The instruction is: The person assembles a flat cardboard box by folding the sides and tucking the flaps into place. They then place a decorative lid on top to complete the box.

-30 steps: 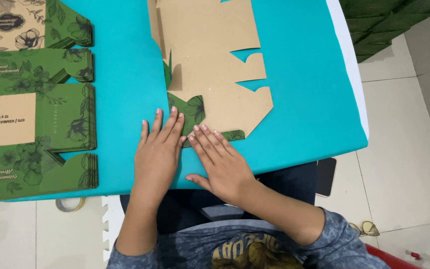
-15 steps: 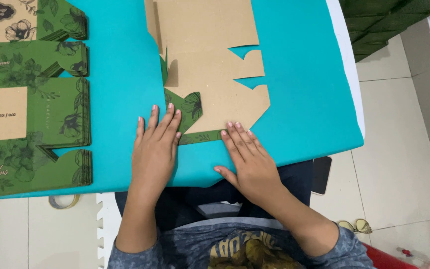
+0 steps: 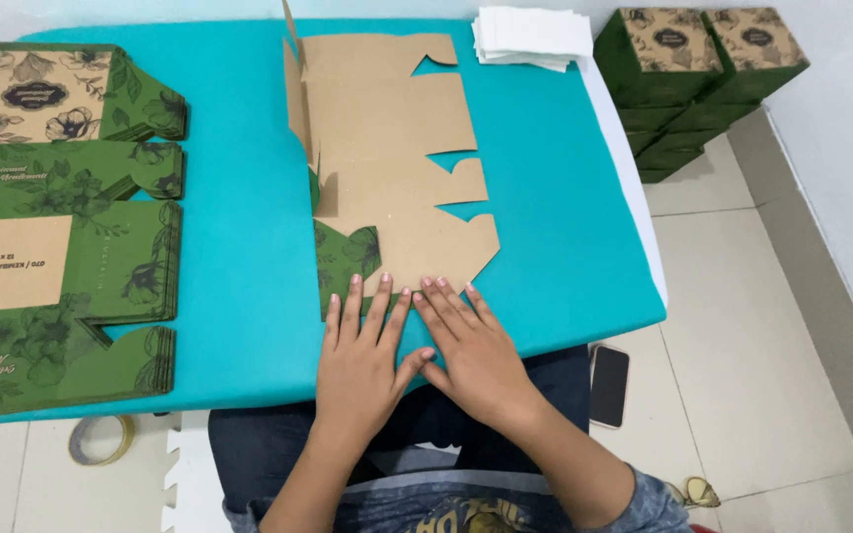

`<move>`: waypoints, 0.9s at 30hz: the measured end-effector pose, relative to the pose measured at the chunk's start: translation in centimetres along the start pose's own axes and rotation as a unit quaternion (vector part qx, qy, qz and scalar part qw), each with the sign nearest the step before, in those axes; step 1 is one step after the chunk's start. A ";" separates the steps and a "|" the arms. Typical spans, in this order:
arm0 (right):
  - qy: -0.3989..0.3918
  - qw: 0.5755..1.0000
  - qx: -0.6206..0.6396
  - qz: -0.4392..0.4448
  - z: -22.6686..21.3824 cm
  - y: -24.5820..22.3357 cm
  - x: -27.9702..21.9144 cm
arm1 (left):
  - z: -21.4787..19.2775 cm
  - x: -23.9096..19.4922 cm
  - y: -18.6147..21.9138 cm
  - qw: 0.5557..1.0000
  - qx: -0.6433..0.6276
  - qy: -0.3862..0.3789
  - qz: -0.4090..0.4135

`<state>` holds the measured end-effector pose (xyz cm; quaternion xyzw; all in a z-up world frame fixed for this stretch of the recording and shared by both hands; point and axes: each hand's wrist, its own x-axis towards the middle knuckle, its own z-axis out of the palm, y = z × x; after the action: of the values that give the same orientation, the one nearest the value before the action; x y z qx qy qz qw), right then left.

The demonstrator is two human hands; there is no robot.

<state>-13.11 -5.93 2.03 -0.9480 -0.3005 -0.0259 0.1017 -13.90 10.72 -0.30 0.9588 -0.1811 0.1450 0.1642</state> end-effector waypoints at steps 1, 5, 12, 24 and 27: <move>-0.007 1.000 0.009 0.010 0.0 -0.3 -0.1 | 0.0 -0.1 0.0 1.000 -0.003 -0.010 -0.005; 0.022 0.998 -0.051 0.004 1.0 -1.5 -1.5 | -1.4 -1.3 -0.3 0.999 0.022 0.008 0.035; -0.028 0.980 0.140 -0.137 -4.3 1.1 1.1 | -2.6 -5.1 -0.8 0.999 0.006 0.016 0.039; -0.148 0.987 0.012 -0.062 -0.8 6.6 6.3 | -5.5 -5.2 -5.4 0.997 -0.032 0.065 0.035; -0.014 0.995 -0.096 -0.015 2.0 6.6 5.5 | -4.7 -3.3 -7.6 0.998 -0.003 0.057 0.007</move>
<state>-4.85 -7.63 -0.43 -0.9489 -0.3127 -0.0425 0.0055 -14.83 20.14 0.89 0.9472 -0.1787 0.1999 0.1759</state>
